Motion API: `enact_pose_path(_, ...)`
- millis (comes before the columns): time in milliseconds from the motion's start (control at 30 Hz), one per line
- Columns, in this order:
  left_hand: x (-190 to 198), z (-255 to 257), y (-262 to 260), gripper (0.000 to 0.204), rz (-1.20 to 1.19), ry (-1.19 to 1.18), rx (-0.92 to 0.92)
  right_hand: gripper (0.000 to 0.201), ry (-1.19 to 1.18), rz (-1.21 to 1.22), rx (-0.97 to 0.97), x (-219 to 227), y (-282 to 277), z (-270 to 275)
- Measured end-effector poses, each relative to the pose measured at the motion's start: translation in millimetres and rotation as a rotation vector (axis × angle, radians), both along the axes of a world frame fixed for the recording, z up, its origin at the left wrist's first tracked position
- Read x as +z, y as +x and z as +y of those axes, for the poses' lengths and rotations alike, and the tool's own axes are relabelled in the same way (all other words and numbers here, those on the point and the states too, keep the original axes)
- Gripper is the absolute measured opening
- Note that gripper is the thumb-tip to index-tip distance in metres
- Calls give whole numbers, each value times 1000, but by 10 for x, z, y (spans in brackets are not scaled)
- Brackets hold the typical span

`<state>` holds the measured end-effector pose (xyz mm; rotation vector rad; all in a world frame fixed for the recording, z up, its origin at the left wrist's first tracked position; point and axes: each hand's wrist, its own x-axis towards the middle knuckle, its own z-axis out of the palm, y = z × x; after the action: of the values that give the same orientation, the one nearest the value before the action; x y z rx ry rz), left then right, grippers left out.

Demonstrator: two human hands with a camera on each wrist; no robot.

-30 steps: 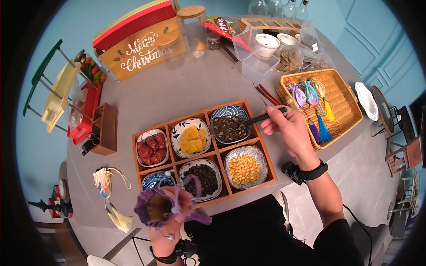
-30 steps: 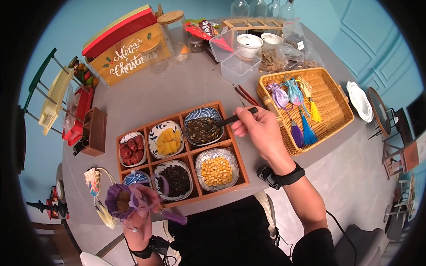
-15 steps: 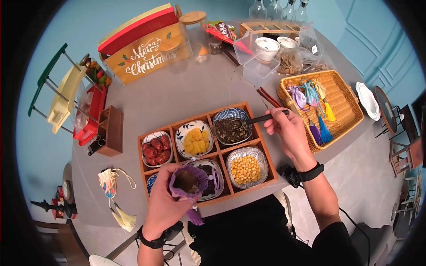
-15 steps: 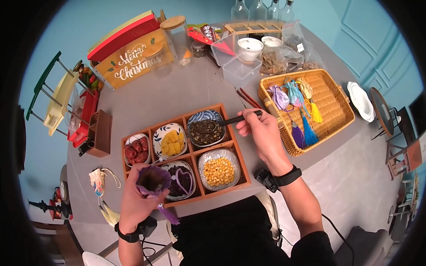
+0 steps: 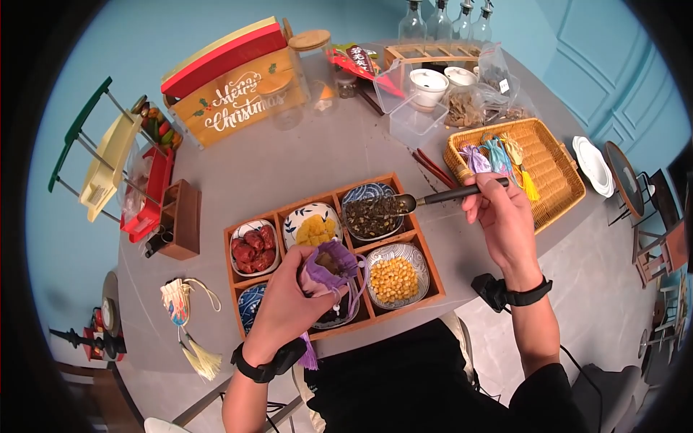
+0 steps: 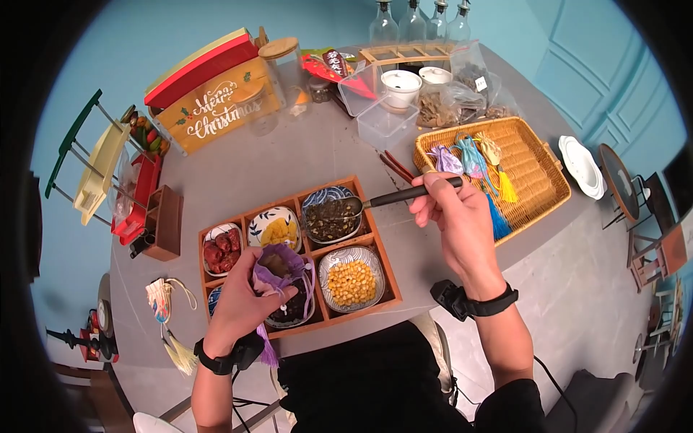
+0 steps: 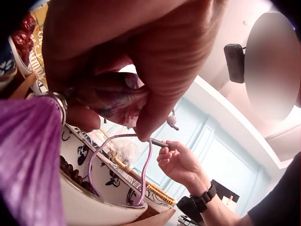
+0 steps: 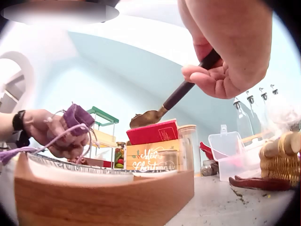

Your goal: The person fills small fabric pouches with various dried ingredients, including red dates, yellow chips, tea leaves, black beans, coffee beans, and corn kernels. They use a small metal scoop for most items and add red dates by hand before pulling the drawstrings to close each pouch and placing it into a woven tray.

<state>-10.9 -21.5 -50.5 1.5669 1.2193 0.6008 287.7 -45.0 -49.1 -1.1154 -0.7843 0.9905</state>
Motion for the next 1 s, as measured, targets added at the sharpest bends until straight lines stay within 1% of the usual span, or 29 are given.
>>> enact_pose_path(67, 37, 0, 3, 47, 39, 7, -7, 22, 16, -27, 22, 102, -50, -69)
enact_pose_path(100, 53, 3, 4, 47, 39, 6, -8, 21, 18, -24, 63, 144, -90, -99)
enact_pose_path(133, 69, 4, 4, 47, 63, -34, -10, 21, 20, -21, 105, 177, -133, -126)
enact_pose_path(167, 78, 3, 1, 47, 87, -74, -11, 21, 21, -23, 105, 204, -183, -151)
enact_pose_path(200, 47, 1, -1, 47, 84, -72, -8, 21, 4, -38, 131, 226, -242, -172)
enact_pose_path(267, -39, 2, -4, 49, -2, 76, -41, 19, -13, -89, 204, 254, -335, -174)
enact_pose_path(300, -31, -2, -10, 49, -5, 78, -37, 19, -11, -92, 209, 272, -400, -162)
enact_pose_path(367, -16, -15, -11, 49, -52, 9, -75, 19, -51, -177, 314, 307, -517, -141)
enact_pose_path(433, -19, -29, 3, 50, -69, 1, -73, 17, -78, -169, 348, 337, -549, -131)
enact_pose_path(500, -26, -34, 5, 50, -80, -9, -67, 16, 208, -567, 553, 438, -723, -101)
enact_pose_path(533, -32, -27, 6, 51, -81, 15, -70, 22, 345, -759, 674, 494, -673, -68)
enact_pose_path(633, -25, -26, -17, 52, -82, 34, -69, 27, 396, -767, 739, 538, -638, -118)
enact_pose_path(700, 41, -40, -19, 53, -55, -29, -48, 27, 407, -803, 727, 497, -565, -122)
enact_pose_path(767, 12, -23, -37, 53, -57, -25, -51, 26, 357, -759, 656, 496, -458, -163)
enact_pose_path(800, -4, -22, -47, 53, -57, -22, -53, 22, 315, -651, 630, 465, -410, -194)
enact_pose_path(833, -8, -24, -54, 53, -60, -23, -51, 22, 313, -653, 632, 437, -379, -224)
enact_pose_path(900, -10, -36, -70, 54, -56, -17, -33, 18, 297, -377, 410, 376, -308, -264)
enact_pose_path(933, 12, -55, -87, 54, -60, -20, -32, 20, 341, -378, 345, 304, -213, -227)
enact_pose_path(967, 53, -82, -113, 52, -49, -50, 13, 20, 326, -310, 291, 279, -162, -197)
enact_pose_path(1000, 70, -102, -136, 51, -35, -82, 55, 21, 258, -320, 235, 266, -129, -141)
